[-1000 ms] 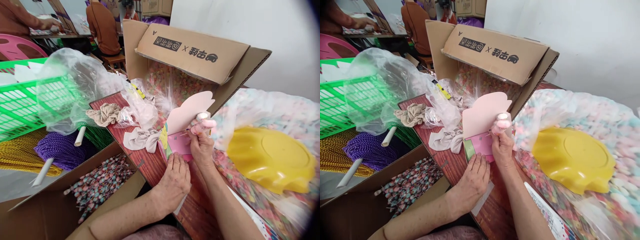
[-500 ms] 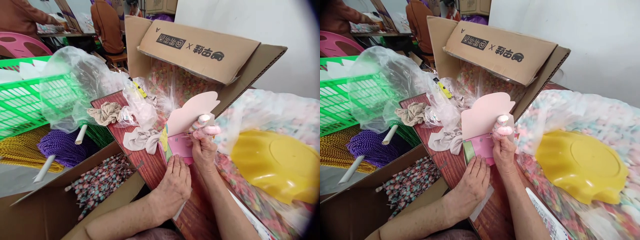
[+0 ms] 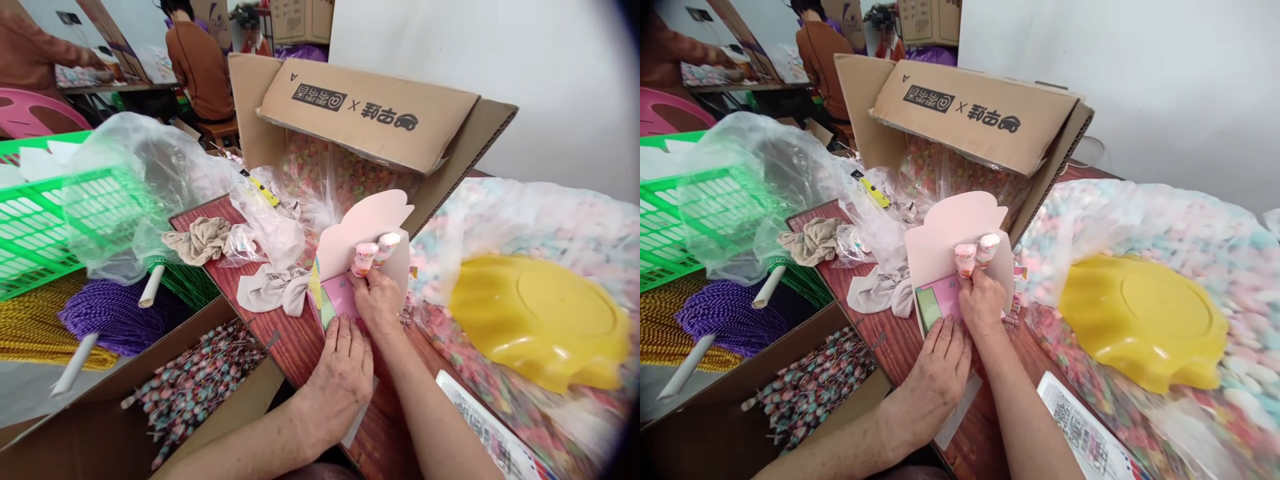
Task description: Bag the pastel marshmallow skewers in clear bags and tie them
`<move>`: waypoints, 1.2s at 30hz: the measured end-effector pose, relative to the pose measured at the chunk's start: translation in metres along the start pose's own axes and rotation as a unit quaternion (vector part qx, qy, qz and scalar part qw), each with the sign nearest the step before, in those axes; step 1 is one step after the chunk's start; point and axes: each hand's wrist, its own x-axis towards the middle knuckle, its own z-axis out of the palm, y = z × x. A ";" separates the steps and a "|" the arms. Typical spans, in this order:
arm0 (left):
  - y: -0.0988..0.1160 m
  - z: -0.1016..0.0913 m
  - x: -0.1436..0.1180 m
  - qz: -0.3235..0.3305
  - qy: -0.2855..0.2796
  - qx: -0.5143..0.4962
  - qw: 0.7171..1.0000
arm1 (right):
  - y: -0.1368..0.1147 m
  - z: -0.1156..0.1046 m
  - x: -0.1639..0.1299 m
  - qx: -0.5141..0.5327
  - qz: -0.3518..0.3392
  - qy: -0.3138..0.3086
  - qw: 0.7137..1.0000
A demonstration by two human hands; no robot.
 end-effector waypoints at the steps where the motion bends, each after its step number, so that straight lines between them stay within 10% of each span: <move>1: 0.000 0.001 0.000 0.000 0.002 -0.004 1.000 | -0.003 -0.002 0.001 -0.019 0.011 -0.028 0.999; 10: 0.000 -0.002 -0.003 -0.030 -0.037 -0.094 0.994 | -0.018 -0.026 -0.004 -0.027 0.063 -0.105 0.992; 16: -0.005 -0.015 0.005 -0.032 -0.044 -0.160 0.986 | 0.030 -0.071 -0.030 0.032 0.082 0.068 0.994; 23: 0.018 -0.029 0.012 0.028 -0.014 -0.222 0.974 | 0.059 -0.073 -0.035 -0.057 0.168 -0.093 0.980; 30: 0.005 -0.044 0.022 0.029 0.023 -0.327 0.944 | 0.078 -0.127 -0.072 0.105 0.155 0.056 0.981; 36: -0.022 -0.037 0.057 -0.061 0.033 -0.417 0.906 | 0.100 -0.158 -0.161 0.465 0.241 0.030 0.851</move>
